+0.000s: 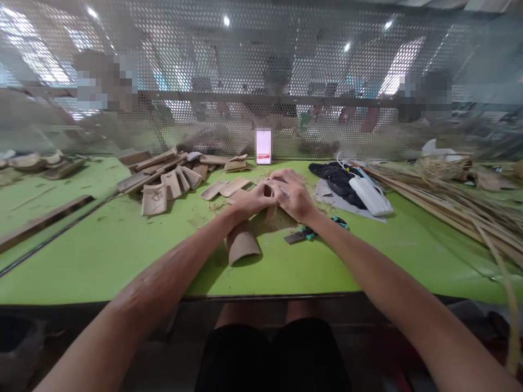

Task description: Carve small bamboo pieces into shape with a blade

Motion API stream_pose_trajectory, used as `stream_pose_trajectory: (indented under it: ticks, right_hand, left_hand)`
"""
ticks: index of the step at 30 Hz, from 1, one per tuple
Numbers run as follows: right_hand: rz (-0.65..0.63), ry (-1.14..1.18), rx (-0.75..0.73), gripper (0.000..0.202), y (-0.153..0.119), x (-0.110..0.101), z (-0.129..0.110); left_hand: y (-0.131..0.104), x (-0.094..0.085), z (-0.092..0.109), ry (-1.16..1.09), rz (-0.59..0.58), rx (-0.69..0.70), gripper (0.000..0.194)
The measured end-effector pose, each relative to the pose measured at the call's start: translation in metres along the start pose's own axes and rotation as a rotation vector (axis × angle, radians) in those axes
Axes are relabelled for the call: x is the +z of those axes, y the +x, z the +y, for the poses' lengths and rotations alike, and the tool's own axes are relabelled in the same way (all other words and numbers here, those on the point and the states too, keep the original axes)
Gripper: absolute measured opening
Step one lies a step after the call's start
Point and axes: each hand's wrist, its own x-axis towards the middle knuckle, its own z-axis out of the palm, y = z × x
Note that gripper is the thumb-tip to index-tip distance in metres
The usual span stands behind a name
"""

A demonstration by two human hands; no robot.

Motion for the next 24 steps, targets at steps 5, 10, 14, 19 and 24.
stream_pose_trajectory:
  ticks: [5, 10, 14, 19, 24]
  right_hand:
    - [0.05, 0.085, 0.07, 0.042, -0.001, 0.008, 0.017]
    - [0.08, 0.141, 0.194, 0.049, -0.007, 0.011, 0.027]
    - [0.049, 0.159, 0.17, 0.048, -0.01, 0.012, 0.025]
    - [0.07, 0.132, 0.205, 0.048, -0.01, 0.012, 0.021]
    - [0.051, 0.144, 0.128, 0.044, -0.007, 0.011, 0.017]
  left_hand:
    - [0.002, -0.001, -0.001, -0.013, 0.019, -0.051, 0.042]
    - [-0.004, -0.003, 0.008, 0.039, 0.027, -0.132, 0.047]
    - [-0.007, -0.004, 0.012, 0.023, -0.017, -0.09, 0.059]
    - [-0.005, -0.004, 0.007, 0.036, -0.016, -0.088, 0.057]
    - [-0.001, -0.003, -0.001, -0.042, -0.017, -0.021, 0.053]
